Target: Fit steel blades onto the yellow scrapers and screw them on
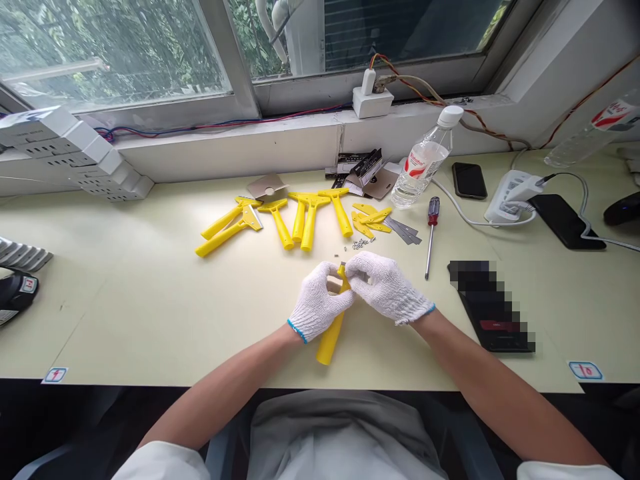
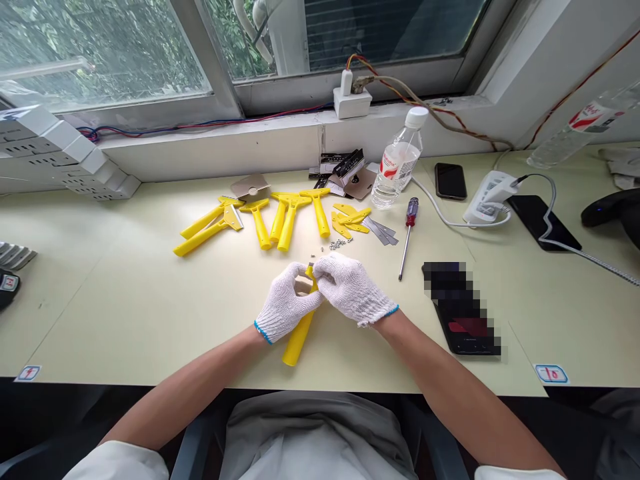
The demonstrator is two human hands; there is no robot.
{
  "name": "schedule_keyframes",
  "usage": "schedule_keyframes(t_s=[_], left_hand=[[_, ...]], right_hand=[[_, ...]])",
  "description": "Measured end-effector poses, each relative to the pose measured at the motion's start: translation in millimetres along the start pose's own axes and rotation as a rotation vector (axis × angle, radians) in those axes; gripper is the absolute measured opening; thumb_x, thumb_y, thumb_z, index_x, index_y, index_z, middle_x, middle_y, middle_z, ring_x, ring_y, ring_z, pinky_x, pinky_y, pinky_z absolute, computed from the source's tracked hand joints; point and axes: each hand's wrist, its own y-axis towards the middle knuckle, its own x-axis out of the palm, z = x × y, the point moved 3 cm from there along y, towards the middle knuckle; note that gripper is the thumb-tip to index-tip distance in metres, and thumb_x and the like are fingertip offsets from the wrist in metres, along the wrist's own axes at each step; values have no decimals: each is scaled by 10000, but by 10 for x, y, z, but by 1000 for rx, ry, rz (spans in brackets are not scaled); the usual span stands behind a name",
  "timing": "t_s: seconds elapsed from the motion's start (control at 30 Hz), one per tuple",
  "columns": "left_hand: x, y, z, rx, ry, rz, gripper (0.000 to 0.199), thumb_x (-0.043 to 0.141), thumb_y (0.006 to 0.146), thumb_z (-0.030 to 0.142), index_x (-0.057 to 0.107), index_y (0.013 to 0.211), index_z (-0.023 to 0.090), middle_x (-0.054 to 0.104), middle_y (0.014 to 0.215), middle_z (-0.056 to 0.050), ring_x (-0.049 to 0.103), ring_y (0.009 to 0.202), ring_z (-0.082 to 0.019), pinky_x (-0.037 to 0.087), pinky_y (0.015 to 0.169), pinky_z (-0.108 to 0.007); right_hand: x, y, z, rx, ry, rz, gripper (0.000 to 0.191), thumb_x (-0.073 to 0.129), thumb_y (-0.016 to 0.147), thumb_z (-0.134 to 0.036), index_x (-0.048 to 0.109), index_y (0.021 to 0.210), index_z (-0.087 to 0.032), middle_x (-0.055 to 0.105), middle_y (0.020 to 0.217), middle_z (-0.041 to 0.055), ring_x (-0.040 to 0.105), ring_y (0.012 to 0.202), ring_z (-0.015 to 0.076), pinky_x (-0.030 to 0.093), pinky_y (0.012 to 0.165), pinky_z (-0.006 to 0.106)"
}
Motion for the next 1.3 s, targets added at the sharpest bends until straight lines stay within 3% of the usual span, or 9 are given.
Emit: schedule_keyframes(t_s=[0.2,0.43,0.63,0.73,1.03,1.3], left_hand=[[-17,13,14,31,-10,-6,226,765,812,183,694,1024,212,771,859,-15,775,764,-209,589,646,-285],[-32,23,16,43,11,-11,191,778,838,214,727,1021,201,794,926,-29,793,793,-206,605,666,-285],[-48,12,69,105,107,1,184,775,840,208,756,1022,195,798,963,-32,799,827,-197,613,690,-277],[-54,5,72,118,119,-1,174,771,848,207,756,1021,196,800,995,-39,805,853,-203,611,688,-275],[-67,31,36,46,64,-9,166,768,839,205,750,1003,189,791,926,-38,805,824,-214,615,685,-280],[-65,30,22,-59,-67,-96,177,759,842,219,727,1012,183,775,831,-26,764,667,-189,610,626,-284]], right_hand=[[58,-27,-27,-51,-140,-28,181,652,895,-320,780,767,-324,787,773,21,710,694,141,525,643,375],[67,-132,-61,-100,-273,-43,136,651,882,-117,674,919,-247,729,845,39,633,723,181,526,722,349],[52,-147,-120,-333,-398,-58,203,534,947,-29,592,969,-222,684,865,38,653,773,196,532,737,328],[47,-159,-142,-357,-437,-52,213,533,966,-18,581,985,-225,685,865,33,665,775,196,542,742,321],[83,-184,-119,-234,-417,-5,172,560,988,-50,595,986,-218,719,873,24,701,765,186,541,746,304],[55,-133,13,167,-182,-42,158,756,914,-180,607,903,-232,710,839,-28,682,749,156,527,746,294]])
